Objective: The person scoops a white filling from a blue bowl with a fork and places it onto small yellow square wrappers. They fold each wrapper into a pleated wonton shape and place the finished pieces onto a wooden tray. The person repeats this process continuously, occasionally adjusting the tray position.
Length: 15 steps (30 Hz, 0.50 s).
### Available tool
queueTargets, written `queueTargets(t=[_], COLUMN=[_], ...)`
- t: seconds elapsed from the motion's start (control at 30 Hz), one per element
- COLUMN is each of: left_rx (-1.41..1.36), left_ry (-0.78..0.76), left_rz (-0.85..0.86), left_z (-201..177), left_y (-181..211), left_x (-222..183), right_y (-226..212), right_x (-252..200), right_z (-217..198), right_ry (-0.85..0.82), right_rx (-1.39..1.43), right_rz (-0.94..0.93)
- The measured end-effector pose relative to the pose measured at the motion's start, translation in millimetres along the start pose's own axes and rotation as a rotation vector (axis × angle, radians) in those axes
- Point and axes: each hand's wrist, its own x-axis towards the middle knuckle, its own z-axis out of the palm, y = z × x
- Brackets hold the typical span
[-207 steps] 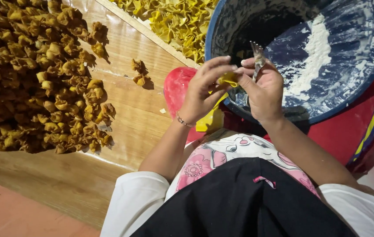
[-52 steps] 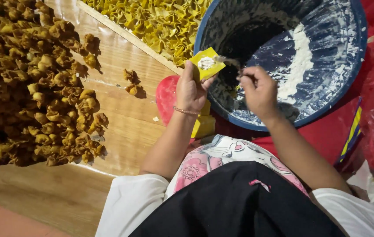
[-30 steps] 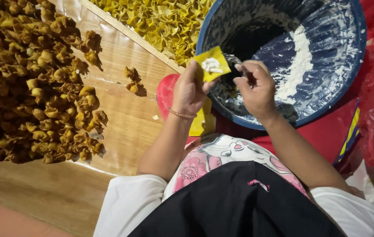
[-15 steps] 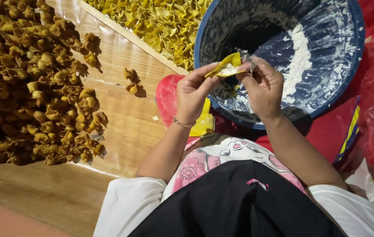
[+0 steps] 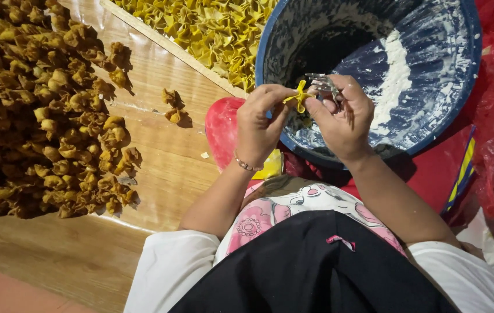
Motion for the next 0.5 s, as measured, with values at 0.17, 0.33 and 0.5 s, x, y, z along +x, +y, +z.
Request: queueTargets(t=[0.17,0.33,0.5], left_rx=[0.015,-0.135,-0.294], left_ry=[-0.024,-0.163,-0.522], left_rz=[-0.023,-0.034,-0.02], left_z=[1,-13,-28], left_y=[-7,-8,17], left_x=[3,15,26], right_y=[-10,-14,9], right_x=[8,14,2], right_z=[5,-6,-10], right_ry=[-0.029,-0.121,-0.096], right_rx=[0.064,0.262,0.426], right_rz=[0.015,0.139,0.328])
